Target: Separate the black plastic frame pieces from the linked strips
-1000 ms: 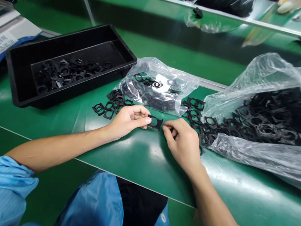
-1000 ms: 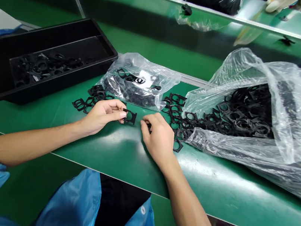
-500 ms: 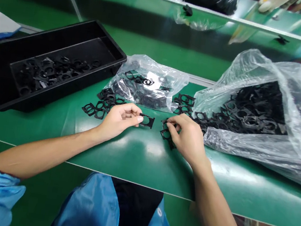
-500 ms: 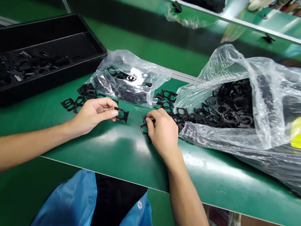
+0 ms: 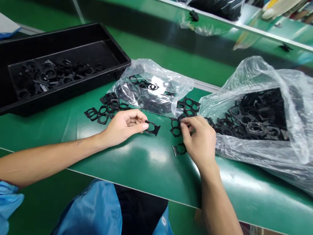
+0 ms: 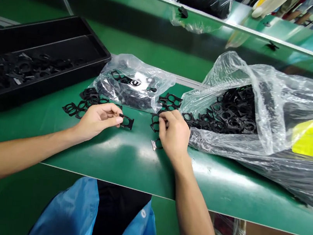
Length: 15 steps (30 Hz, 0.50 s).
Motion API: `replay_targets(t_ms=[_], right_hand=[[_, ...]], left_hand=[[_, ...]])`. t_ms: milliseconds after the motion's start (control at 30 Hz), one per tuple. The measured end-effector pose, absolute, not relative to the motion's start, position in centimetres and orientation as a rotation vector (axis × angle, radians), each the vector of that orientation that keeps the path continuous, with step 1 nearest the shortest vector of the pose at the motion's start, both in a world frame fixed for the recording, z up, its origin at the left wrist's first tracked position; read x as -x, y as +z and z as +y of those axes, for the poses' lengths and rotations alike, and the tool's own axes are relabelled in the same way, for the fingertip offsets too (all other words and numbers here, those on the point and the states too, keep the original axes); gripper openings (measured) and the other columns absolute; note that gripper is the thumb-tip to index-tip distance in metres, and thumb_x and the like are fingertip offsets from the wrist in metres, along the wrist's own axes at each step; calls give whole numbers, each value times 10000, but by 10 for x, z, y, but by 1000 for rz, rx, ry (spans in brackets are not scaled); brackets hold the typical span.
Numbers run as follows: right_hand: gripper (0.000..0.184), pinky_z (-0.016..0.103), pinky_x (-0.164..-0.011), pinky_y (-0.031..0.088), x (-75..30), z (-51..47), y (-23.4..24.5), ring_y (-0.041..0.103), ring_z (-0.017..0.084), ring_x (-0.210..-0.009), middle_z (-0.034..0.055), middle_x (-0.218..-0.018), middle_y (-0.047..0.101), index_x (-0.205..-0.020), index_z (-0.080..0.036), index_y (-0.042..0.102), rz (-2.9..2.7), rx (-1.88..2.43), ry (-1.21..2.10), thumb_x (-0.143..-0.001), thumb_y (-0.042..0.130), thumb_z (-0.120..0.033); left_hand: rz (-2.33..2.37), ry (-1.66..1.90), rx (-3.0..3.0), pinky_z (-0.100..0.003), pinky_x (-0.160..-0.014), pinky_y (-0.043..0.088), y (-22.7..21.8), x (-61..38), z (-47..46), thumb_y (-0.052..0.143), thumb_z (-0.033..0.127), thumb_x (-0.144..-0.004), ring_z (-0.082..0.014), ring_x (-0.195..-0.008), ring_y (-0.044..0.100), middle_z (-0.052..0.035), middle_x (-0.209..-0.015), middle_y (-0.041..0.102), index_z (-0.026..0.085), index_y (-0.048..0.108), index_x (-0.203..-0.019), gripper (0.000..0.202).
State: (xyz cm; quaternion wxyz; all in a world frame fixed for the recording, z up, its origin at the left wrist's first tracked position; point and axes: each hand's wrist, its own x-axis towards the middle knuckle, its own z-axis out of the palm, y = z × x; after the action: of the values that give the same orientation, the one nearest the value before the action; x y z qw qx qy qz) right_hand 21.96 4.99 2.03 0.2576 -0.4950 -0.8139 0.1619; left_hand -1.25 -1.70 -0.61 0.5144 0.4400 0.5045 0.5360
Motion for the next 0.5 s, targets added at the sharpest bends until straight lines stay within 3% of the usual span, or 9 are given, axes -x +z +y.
replay_targets(t_ms=[100,200,333,500], right_hand=[[133,304,-625,496,-212,43,27,627,176,-697,60,-859,704,-901,-194,735,-2103,1147,911,-884,666,-306],[223,280,-598,511,-200,33,28,633,158,-685,49,-867,713,-952,-187,742,-2037,1016,1241,-827,761,-371],[130,299,-633,533,-190,24,20,614,158,-661,38,-783,700,-868,-207,756,-2036,984,1084,-900,690,-314],[133,342,-683,561,-190,21,17,666,196,-737,55,-826,743,-894,-235,786,-2051,919,895,-926,674,-300]], left_hand=[[1226,1283,-1083,-220,-602,519,-8,12,-17,857,399,-694,-110,-619,620,3,-686,659,153,691,-780,309],[1236,1278,-1150,-219,-606,514,-9,11,-17,839,372,-718,-116,-633,619,-3,-686,666,152,699,-777,267],[1250,1318,-1378,-243,-679,545,-8,12,-20,787,333,-786,-134,-703,639,-28,-767,698,166,733,-807,176],[1286,1396,-1730,-286,-753,556,-5,15,-24,759,291,-844,-157,-759,663,-47,-822,737,199,756,-846,93]])
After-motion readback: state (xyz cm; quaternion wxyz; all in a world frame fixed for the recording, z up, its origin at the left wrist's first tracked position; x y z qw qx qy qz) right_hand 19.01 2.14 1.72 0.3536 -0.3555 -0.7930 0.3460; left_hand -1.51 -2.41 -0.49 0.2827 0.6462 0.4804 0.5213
